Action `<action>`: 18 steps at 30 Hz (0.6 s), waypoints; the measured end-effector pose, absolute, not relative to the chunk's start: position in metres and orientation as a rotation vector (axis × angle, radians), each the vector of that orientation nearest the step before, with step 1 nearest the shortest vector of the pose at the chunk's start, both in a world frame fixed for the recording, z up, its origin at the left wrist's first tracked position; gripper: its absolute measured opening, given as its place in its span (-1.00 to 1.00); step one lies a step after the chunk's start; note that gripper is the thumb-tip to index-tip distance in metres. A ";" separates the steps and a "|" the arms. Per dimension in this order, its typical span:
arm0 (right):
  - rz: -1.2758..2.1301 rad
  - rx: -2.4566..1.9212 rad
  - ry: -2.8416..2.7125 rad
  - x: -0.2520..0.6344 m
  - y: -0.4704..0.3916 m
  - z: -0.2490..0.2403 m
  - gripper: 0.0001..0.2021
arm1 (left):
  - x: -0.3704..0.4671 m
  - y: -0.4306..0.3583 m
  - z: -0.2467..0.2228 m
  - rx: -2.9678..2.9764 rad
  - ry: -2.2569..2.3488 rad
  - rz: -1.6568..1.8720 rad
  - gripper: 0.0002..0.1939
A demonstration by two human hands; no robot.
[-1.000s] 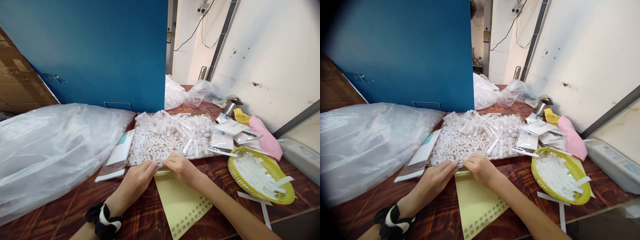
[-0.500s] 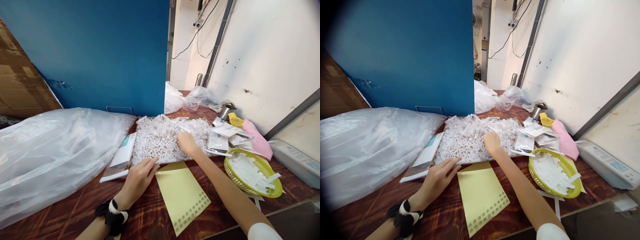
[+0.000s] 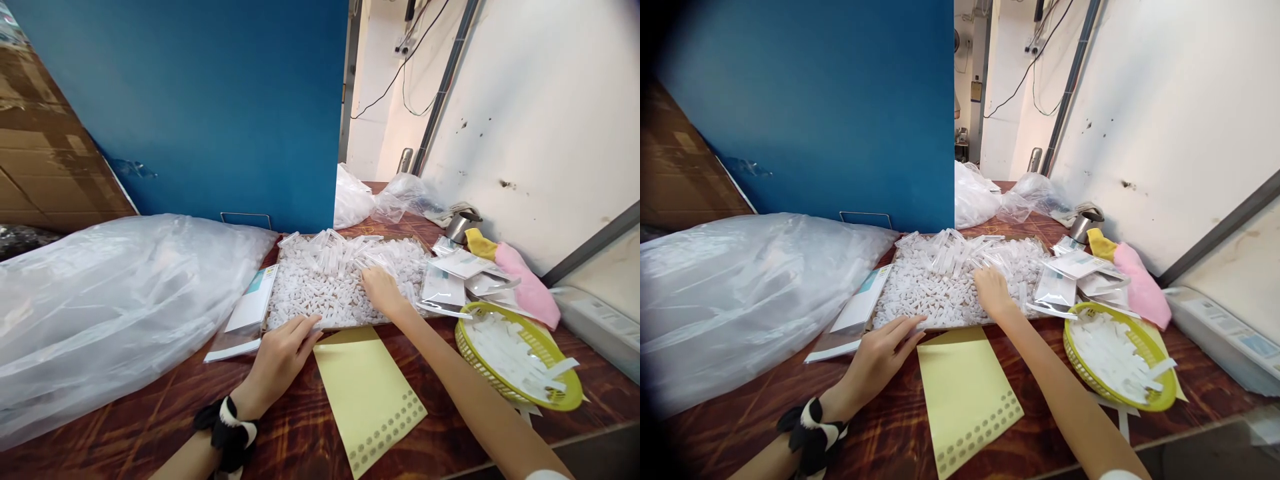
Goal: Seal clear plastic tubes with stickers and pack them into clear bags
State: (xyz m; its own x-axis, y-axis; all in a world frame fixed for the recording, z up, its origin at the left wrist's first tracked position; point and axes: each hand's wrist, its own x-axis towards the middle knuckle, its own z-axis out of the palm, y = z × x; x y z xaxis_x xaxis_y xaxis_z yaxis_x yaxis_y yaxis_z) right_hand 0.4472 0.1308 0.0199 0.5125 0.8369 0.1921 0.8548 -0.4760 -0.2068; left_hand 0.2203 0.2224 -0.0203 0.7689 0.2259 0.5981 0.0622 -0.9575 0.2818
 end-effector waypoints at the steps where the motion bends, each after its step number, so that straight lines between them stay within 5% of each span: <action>1: -0.087 -2.420 -1.404 0.447 0.129 0.019 -0.87 | 0.220 0.222 -0.020 2.714 0.230 0.962 -0.76; 13: 0.585 -1.295 -0.942 0.370 0.113 0.007 -0.81 | 0.222 0.220 -0.019 2.540 0.314 0.931 -0.78; 18: 0.622 -1.279 -0.953 0.364 0.108 0.006 -0.84 | 0.223 0.218 -0.017 2.425 0.328 0.908 -0.77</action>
State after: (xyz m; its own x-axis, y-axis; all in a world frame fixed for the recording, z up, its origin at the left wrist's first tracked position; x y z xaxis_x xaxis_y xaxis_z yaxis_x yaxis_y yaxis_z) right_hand 0.3641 0.1078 0.0057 0.4957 0.8341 0.2418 0.1148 0.2130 -0.9703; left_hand 0.2227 0.2178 -0.0171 0.7453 0.3935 0.5383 0.0409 -0.8328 0.5521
